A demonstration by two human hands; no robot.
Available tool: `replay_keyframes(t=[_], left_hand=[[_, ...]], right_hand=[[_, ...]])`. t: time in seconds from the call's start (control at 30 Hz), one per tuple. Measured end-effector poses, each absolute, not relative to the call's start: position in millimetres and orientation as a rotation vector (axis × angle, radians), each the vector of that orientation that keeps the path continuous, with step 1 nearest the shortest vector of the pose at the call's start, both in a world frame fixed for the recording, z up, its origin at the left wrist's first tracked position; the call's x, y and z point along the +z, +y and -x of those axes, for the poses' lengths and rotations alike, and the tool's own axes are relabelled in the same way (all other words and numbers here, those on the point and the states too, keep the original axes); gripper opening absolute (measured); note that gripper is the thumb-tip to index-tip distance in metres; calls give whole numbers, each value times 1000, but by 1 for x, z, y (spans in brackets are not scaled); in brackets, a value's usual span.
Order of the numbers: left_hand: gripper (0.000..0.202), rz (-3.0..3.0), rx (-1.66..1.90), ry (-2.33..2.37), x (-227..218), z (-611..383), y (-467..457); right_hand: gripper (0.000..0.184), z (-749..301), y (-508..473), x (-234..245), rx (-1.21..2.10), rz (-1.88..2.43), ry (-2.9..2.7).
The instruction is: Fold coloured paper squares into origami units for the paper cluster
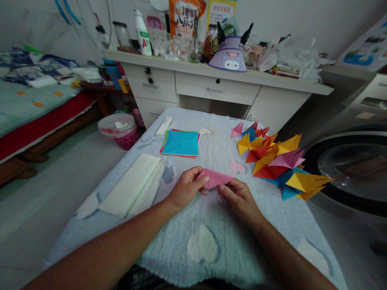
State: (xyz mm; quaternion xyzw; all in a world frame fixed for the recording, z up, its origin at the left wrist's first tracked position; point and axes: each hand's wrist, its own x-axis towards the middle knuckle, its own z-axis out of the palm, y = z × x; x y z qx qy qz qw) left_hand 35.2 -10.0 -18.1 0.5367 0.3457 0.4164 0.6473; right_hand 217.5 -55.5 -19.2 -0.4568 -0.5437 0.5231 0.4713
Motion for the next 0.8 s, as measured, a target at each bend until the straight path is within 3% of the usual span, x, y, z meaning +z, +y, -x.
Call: replay_keyframes(t=[0.1,0.23,0.37,0.63,0.8], left_hand=[[28,-1140,983,809,-16,-34,-8],[39,-1141,970,821,-18,-35,-9],[52,-1190,989,841,-22,-37,-10],[17,-1250,1130,936,-24,-34,-5],[14,-1313,1072,935,-24,-34,-6]], right_hand=[[24,-218,-55,-18,1260,1079,-1276],[37,-220,-53,-16,1193,1022,-1180],[27,-219,-51,-19,1220,1092,-1223],[21,-214,-57,-22,1379,1026,-1301],[18,-215,-60,-19,1432,1000,-1364]])
